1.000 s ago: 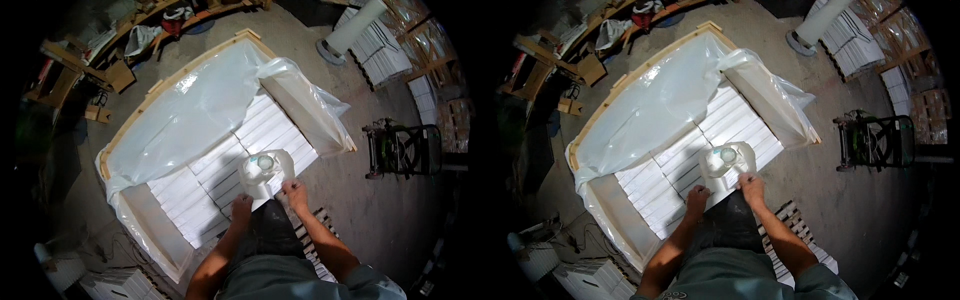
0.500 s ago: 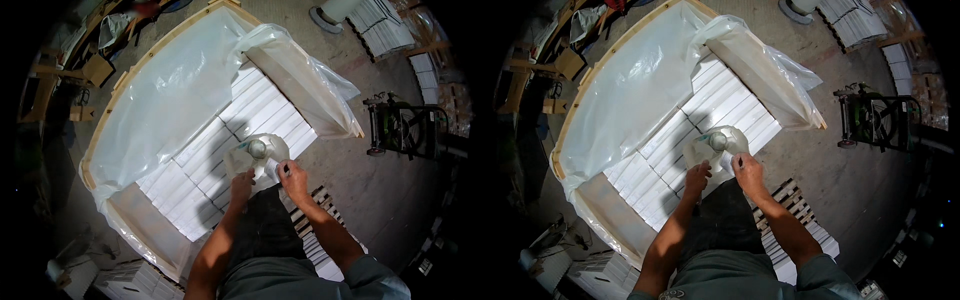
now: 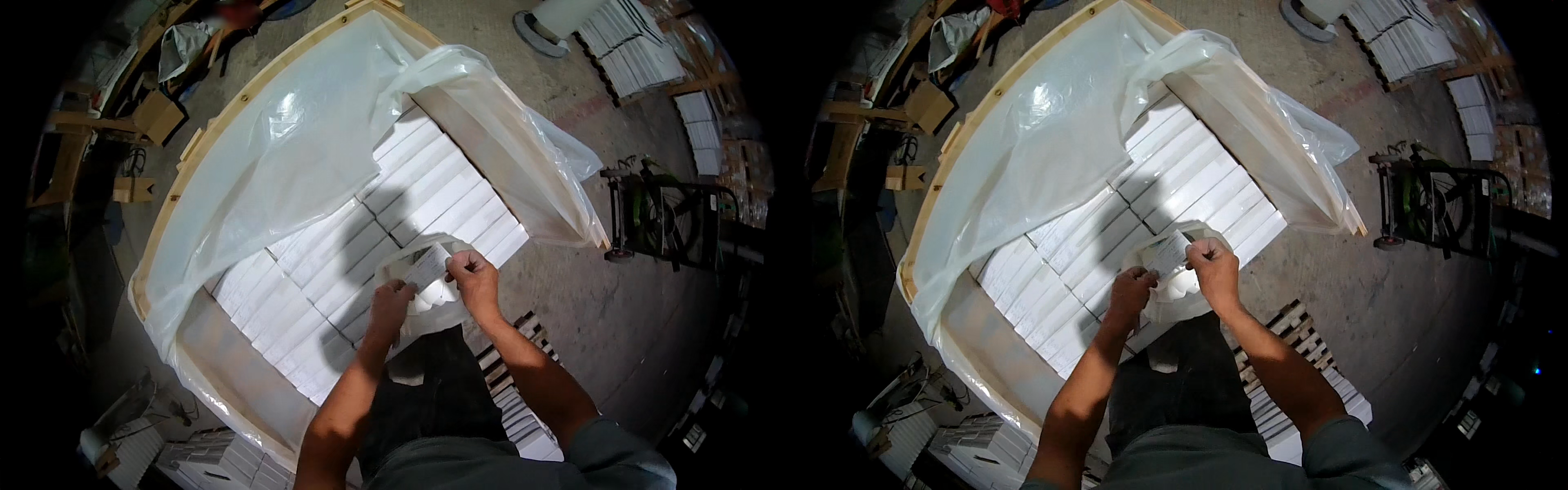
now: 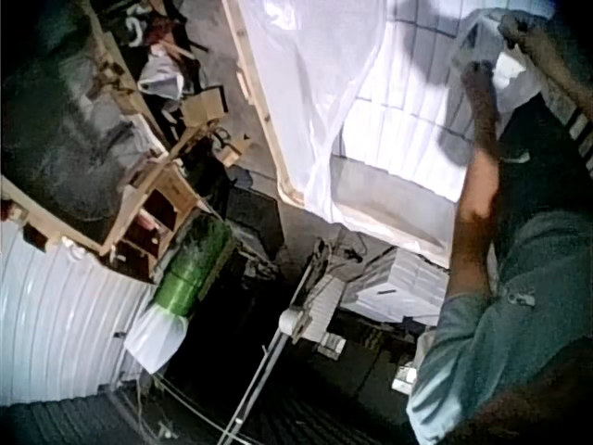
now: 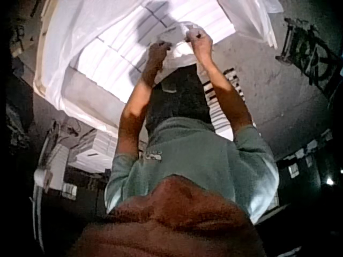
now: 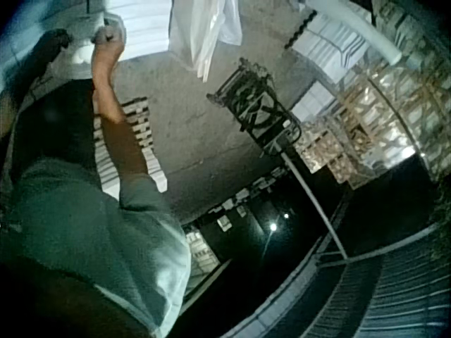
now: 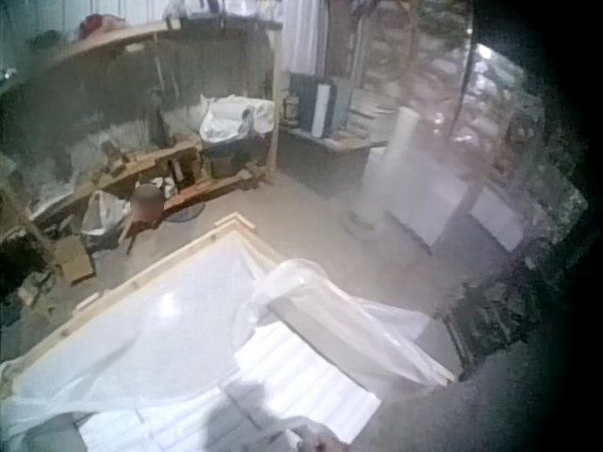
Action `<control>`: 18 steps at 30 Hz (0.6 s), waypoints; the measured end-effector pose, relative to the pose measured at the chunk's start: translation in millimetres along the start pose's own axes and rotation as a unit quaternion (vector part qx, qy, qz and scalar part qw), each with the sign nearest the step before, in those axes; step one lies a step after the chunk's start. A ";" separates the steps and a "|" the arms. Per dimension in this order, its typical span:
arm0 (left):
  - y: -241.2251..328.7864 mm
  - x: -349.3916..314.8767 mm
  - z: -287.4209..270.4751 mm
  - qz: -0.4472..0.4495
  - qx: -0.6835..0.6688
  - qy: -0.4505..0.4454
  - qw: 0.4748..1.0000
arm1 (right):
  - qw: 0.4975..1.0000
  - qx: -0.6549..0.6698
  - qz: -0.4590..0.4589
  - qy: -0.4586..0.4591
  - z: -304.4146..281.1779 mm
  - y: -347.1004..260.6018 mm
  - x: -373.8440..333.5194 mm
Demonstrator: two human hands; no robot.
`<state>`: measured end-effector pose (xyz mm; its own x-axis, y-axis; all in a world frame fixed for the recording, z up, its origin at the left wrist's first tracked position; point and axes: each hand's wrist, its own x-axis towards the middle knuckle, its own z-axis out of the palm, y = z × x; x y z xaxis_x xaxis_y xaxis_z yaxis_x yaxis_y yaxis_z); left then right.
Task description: The person applies adhesive labels to stacks of white rectangular items arranged on a wooden pallet. They peel each label from a roll and place it on the top of a stack, repeating the process across multiple stacks.
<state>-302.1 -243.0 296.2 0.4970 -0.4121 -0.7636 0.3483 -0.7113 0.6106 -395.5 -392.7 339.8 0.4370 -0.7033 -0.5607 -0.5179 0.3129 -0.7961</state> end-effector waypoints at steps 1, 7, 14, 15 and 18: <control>5.5 8.9 -4.1 -0.011 -0.036 0.008 0.999 | 1.000 0.003 0.001 0.001 4.1 -0.1 11.4; 31.8 97.6 -36.1 0.000 -0.009 0.047 0.999 | 0.998 -0.055 0.014 -0.014 43.0 6.8 109.3; -4.2 219.9 -33.3 0.024 0.081 0.122 0.989 | 0.957 -0.288 0.019 -0.044 99.3 63.9 233.8; -27.5 239.1 -32.0 0.036 0.087 0.150 0.984 | 0.947 -0.315 0.035 -0.050 112.5 62.5 239.8; -32.5 269.6 -19.7 0.027 0.138 0.166 0.976 | 0.946 -0.323 0.029 -0.027 125.1 88.0 267.0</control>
<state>-163.8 -319.8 74.6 0.7542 -0.2790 -0.5945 0.1106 -0.8384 0.5337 -232.4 -473.1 91.6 0.4219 -0.6576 -0.6241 -0.8757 -0.1173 -0.4684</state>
